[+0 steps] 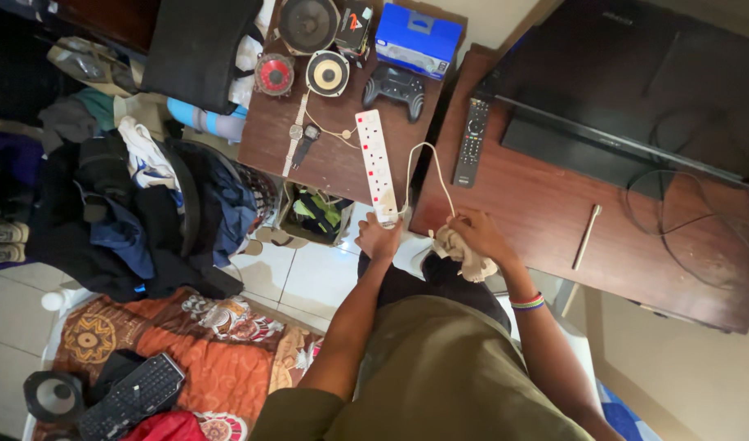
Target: The person wipes the cone and rim of a speaker driver with a cloth, then wipes a second speaker driver, a blue speaker box, and a power strip on the desk. They also wipe a small white card-like object while standing in the room.
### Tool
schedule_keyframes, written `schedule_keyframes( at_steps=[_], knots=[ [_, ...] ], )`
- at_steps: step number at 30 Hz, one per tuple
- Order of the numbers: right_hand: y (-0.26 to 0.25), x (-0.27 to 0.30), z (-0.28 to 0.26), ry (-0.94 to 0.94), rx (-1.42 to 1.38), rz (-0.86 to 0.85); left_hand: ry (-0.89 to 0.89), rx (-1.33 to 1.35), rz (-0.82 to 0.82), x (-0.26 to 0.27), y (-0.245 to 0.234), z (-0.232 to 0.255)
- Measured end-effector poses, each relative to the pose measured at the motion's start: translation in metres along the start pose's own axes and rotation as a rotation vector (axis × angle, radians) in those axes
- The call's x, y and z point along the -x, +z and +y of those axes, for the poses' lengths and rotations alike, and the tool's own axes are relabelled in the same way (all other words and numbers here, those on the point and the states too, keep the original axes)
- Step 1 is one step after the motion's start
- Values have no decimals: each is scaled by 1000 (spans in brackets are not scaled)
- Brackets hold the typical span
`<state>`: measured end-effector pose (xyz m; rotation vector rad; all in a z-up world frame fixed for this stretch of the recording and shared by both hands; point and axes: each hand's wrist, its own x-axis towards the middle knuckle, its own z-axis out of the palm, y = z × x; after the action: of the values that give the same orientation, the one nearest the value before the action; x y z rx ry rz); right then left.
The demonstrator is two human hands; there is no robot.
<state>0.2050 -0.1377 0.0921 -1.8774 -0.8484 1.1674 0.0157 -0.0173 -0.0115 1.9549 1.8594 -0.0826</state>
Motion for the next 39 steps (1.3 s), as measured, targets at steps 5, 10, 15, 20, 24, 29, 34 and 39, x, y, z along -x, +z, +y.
schedule_keyframes(
  at_steps=[5,10,15,20,24,29,34,39],
  knots=[
    [-6,-2,-8,-23,10,-1,-50,-18,9,-5,-4,10],
    [-8,0,-18,10,43,37,-61,-47,57,-17,-1,19],
    [2,-10,-2,-29,60,66,-72,-77,29,-28,-3,22],
    [24,-41,19,53,257,209,136,43,-39,-35,-17,19],
    [30,-60,23,352,340,347,291,81,-71,-33,-30,6],
    [-4,-71,28,515,435,480,380,190,-49,-25,-43,-31],
    [-53,-62,36,523,475,625,501,206,-237,-21,-57,-65],
    [-31,-30,46,534,325,670,693,135,-508,-39,-72,-69]
  ],
)
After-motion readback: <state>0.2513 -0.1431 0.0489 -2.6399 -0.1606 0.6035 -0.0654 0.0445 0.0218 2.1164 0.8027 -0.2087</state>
